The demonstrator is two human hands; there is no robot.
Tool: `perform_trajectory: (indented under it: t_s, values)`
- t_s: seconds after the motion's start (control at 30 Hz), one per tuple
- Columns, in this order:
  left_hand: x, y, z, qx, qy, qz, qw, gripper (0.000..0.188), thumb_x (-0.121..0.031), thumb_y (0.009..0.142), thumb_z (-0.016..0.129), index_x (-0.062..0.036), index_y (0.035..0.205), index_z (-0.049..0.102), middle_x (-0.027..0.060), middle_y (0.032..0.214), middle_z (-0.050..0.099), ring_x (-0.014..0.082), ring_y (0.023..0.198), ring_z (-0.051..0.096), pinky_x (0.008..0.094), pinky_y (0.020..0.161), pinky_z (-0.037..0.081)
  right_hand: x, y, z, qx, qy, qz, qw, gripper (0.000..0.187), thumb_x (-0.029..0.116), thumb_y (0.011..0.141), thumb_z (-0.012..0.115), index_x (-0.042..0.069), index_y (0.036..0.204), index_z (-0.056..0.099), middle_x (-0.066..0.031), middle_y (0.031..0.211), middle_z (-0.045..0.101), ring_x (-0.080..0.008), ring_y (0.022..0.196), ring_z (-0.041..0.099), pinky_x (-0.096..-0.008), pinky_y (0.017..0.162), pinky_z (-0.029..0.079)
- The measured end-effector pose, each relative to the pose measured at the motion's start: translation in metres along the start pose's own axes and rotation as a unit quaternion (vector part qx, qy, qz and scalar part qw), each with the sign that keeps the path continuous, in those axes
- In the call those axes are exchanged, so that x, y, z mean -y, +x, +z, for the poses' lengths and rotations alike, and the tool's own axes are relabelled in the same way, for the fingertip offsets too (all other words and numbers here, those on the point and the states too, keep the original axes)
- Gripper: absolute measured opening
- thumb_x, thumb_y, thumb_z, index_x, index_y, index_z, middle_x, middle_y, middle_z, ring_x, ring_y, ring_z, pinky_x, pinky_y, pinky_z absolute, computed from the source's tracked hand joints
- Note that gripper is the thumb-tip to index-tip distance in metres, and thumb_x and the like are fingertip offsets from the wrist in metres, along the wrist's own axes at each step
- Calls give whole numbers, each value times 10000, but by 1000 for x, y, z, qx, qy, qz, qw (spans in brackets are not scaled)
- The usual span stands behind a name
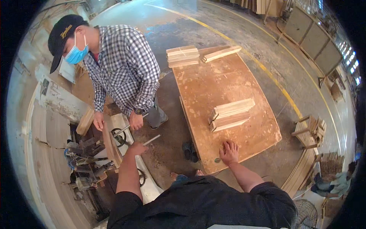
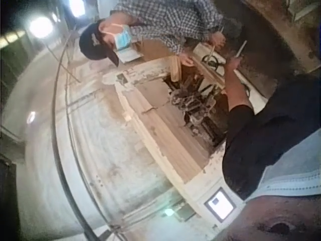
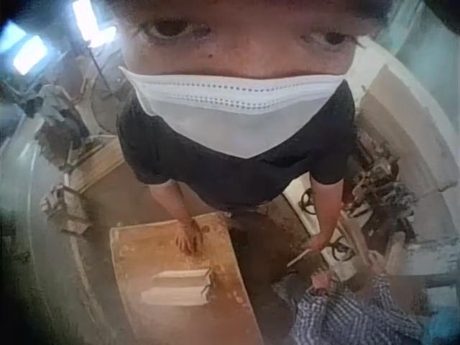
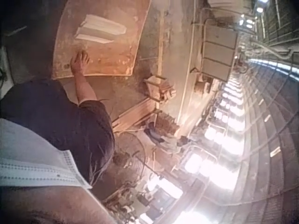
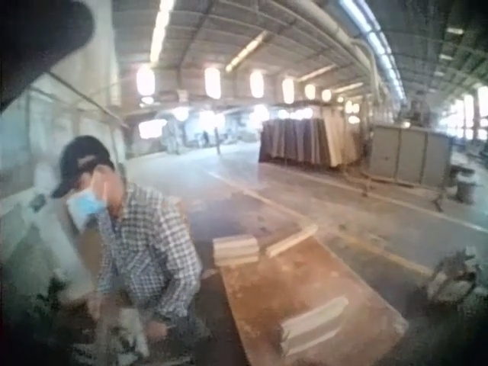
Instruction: The person operates a wood shaping machine by hand to process wooden slats, using machine levers to control the shaping of the wood.
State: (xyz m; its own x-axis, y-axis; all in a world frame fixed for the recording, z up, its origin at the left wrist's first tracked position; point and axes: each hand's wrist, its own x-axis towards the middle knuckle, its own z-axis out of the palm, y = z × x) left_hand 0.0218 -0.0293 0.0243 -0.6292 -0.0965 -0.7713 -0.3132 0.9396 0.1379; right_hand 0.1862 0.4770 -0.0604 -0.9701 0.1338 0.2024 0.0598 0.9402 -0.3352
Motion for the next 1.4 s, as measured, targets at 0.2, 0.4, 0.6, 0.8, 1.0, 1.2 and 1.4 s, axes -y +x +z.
perform_trajectory:
  t_s: [0.2,0.4,0.6,0.8,1.0,1.2,1.4]
  values:
    - [-7,-26,1,-152,43,83,984,558,-496,782,698,39,944,683,222,998,689,354,974,657,450,871,502,5,3,-4,18,8,5,1000,481,330,807,634,87,1216,561,-130,1297,505,-340,1225,448,-505,1059,309]
    - [-9,-33,-5,-111,49,51,991,505,-493,804,676,-48,1042,687,230,1127,652,379,1063,626,460,914,495,5,3,1,9,-15,-6,1000,483,338,815,635,85,1220,558,-132,1312,492,-341,1244,434,-512,1063,307]
    - [4,-24,8,-181,105,113,971,419,-456,847,602,-69,980,690,170,1036,684,353,989,649,470,852,515,6,5,0,18,-11,-5,1000,468,335,815,640,82,1200,563,-129,1300,495,-342,1232,442,-508,1056,314]
    - [8,-21,30,-405,78,120,903,337,-410,793,677,-91,902,681,180,883,687,368,855,674,474,764,537,6,0,8,15,-17,2,1000,477,351,825,628,90,1217,553,-128,1287,497,-339,1245,434,-510,1061,309]
    - [19,-13,40,-455,106,131,875,309,-386,835,654,-79,859,676,147,837,693,339,794,677,473,733,533,12,1,3,28,-9,8,1000,499,349,832,615,85,1249,542,-140,1293,496,-346,1244,433,-517,1063,305]
    - [20,-8,39,-441,109,121,883,308,-391,835,654,-84,837,667,119,812,695,346,742,679,481,682,541,13,2,-1,14,-18,-11,1000,489,348,845,608,82,1249,535,-145,1298,492,-352,1245,431,-522,1061,299]
    - [9,-18,31,-445,113,112,882,280,-388,832,666,-109,846,654,106,805,685,329,768,686,477,698,546,10,7,-5,25,-17,-14,999,479,350,855,600,84,1248,535,-149,1291,493,-358,1245,430,-530,1058,296]
